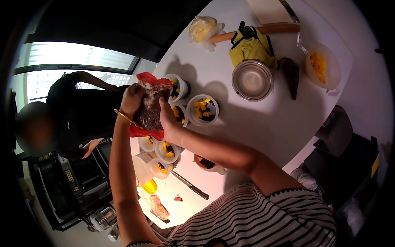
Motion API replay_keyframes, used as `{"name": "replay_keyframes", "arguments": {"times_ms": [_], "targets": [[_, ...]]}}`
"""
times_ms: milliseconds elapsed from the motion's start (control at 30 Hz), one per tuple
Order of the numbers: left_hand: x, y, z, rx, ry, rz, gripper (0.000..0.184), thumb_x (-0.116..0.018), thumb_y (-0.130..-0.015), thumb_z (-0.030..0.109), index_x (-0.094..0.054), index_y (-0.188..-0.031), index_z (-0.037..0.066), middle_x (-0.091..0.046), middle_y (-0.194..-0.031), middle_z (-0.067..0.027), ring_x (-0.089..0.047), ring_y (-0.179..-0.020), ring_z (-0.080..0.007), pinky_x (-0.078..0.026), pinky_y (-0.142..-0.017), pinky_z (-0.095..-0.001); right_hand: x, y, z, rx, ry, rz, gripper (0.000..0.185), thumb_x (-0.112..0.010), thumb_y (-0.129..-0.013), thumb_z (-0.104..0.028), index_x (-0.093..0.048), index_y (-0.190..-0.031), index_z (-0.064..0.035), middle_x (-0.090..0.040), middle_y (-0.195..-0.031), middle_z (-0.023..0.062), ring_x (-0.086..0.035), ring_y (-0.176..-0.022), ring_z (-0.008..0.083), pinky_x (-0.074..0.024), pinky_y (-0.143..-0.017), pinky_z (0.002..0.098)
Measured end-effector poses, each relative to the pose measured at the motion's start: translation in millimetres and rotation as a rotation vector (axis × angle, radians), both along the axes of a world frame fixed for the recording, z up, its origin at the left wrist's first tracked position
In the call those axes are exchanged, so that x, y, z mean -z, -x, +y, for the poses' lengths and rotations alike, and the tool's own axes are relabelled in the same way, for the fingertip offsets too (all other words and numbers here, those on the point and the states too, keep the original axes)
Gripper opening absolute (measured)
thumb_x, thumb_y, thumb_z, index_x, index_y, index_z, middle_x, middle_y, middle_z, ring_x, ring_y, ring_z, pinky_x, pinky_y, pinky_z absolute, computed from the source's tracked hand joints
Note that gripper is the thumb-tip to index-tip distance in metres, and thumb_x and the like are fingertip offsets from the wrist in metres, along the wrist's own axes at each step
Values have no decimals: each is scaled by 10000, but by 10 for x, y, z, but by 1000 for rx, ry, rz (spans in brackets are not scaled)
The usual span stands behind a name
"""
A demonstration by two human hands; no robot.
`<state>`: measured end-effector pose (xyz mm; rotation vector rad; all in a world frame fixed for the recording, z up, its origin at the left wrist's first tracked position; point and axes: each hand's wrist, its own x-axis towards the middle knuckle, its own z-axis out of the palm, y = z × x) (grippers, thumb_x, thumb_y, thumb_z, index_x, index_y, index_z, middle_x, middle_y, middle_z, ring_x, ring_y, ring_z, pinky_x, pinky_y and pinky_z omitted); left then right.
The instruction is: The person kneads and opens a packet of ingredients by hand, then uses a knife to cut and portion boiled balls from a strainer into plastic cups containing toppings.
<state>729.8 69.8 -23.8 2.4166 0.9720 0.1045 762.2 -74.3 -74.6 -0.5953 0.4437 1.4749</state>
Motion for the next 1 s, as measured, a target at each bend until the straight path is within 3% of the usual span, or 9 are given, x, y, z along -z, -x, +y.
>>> {"name": "replay_keyframes", "arguments": {"times_ms": [33,133,267,333,433,533,767,867,1000], "targets": [[24,21,28,1,-2,1,225,-591,-788,166,-589,-820,-57,-618,-737,-216,-625,-694,-334,-469,-631,-368,21,-5,6,1,-2,1,637,-404,-923,-509,-321,-1375,-68,-408,-1367,85,-415,-1234,185,-332,-1034,350],[80,131,110,-47,169,-102,230,-598,-787,149,-556,-811,-76,-584,-685,-173,-519,-580,-217,-436,-588,-327,167,-13,53,138,-139,60,399,-548,-893,-304,-478,-1184,-41,-579,-1173,77,-578,-1037,199,-447,-946,351],[41,156,127,-56,249,-187,217,-589,-796,137,-558,-828,-76,-581,-684,-147,-510,-602,-172,-432,-593,-316,173,-33,90,203,-123,66,308,-607,-848,-268,-548,-1058,-50,-604,-1024,66,-573,-957,164,-448,-874,310],[11,187,150,-44,290,-18,168,-532,-858,79,-578,-967,-40,-621,-863,-45,-547,-757,-101,-443,-705,-251,159,-5,101,229,-39,61,284,-629,-826,-235,-548,-1043,-71,-601,-1024,58,-570,-941,161,-449,-867,317],[26,200,100,-96,391,-94,164,-530,-857,73,-581,-974,-29,-620,-870,-38,-552,-761,-97,-445,-710,-250,223,2,141,253,-83,89,291,-559,-885,-224,-530,-1109,-41,-611,-1098,83,-593,-1005,200,-479,-908,376],[-38,178,-3,-138,478,-174,160,-530,-856,70,-584,-978,-19,-619,-870,-31,-552,-760,-94,-447,-715,-250,246,-22,145,230,-63,145,285,-630,-846,-271,-559,-1038,-74,-601,-1022,50,-578,-918,150,-467,-833,317],[45,232,42,-157,441,-167,155,-527,-855,58,-583,-973,-25,-619,-864,-36,-559,-756,-101,-449,-709,-251,34,-112,144,311,20,188,216,-589,-879,-239,-592,-990,-54,-608,-1001,54,-587,-879,151,-477,-806,325],[11,193,7,-204,463,-204,160,-581,-816,87,-591,-894,-53,-625,-795,-52,-535,-700,-91,-441,-651,-252,60,-71,182,339,12,207,191,-588,-878,-210,-588,-986,-52,-610,-972,60,-585,-866,156,-473,-792,323],[-148,124,-151,-206,578,-196,212,-653,-761,45,-591,-952,-25,-636,-857,-55,-582,-756,-111,-472,-700,-260,179,-62,246,395,12,-4,154,-600,-865,-166,-576,-965,-51,-605,-943,59,-577,-844,154,-467,-773,309]]}}
